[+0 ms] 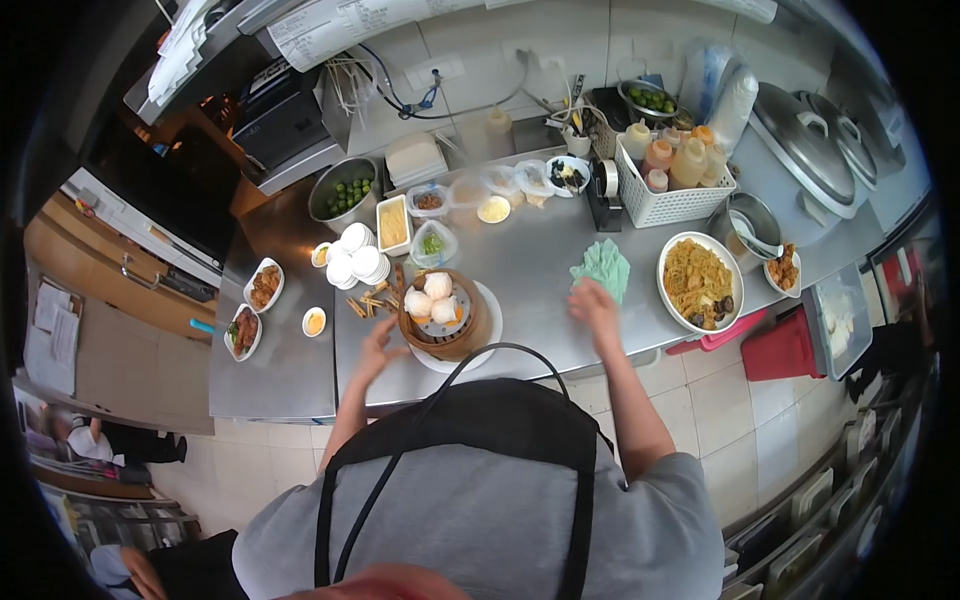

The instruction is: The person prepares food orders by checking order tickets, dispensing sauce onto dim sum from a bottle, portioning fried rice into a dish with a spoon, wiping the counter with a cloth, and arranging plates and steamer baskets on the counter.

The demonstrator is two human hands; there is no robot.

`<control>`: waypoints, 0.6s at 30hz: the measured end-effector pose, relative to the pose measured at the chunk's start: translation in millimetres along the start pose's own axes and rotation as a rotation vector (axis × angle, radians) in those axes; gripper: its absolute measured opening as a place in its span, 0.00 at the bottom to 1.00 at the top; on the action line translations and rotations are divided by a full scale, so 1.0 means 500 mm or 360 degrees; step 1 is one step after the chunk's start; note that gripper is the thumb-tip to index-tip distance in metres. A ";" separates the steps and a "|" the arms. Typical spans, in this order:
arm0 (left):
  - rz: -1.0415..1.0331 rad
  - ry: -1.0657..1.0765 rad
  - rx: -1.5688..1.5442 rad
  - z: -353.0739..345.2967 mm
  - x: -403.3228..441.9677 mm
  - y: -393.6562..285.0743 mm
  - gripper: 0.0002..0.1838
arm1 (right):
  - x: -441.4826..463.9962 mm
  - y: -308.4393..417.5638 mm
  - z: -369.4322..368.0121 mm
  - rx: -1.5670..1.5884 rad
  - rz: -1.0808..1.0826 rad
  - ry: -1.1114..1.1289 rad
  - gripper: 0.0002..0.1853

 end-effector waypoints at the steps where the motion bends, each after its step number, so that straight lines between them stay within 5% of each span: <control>1: -0.0076 -0.0019 0.0000 0.027 0.020 0.007 0.29 | -0.008 -0.001 0.058 0.0164 -0.0028 -0.0123 0.24; 5: -0.0160 -0.0401 0.0059 0.086 0.140 -0.199 0.17 | -0.033 -0.034 0.291 0.0879 0.0047 -0.0730 0.25; 8: -0.0799 -0.0346 -0.0010 0.077 0.273 -0.332 0.18 | -0.034 -0.040 0.414 0.1086 0.0193 -0.0790 0.26; 9: -0.0698 -0.0315 -0.0040 0.071 0.316 -0.376 0.18 | -0.035 -0.033 0.423 0.1081 0.0196 -0.0789 0.26; 13: -0.1307 -0.0568 0.0005 0.053 0.421 -0.582 0.16 | -0.023 -0.029 0.444 0.0973 0.0184 -0.0850 0.27; 18: -0.1547 -0.0667 -0.0080 0.045 0.449 -0.686 0.14 | -0.043 0.000 0.398 0.0799 0.0272 -0.0905 0.32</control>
Point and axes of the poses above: each hand's wrist, its own x-axis towards the middle knuckle, its own z-axis out of the back of the hand, y = z × x, the point moved 2 cm from there along x, towards the middle knuckle, and after that the axes turned 2 degrees about x, right-handed, at the moved point
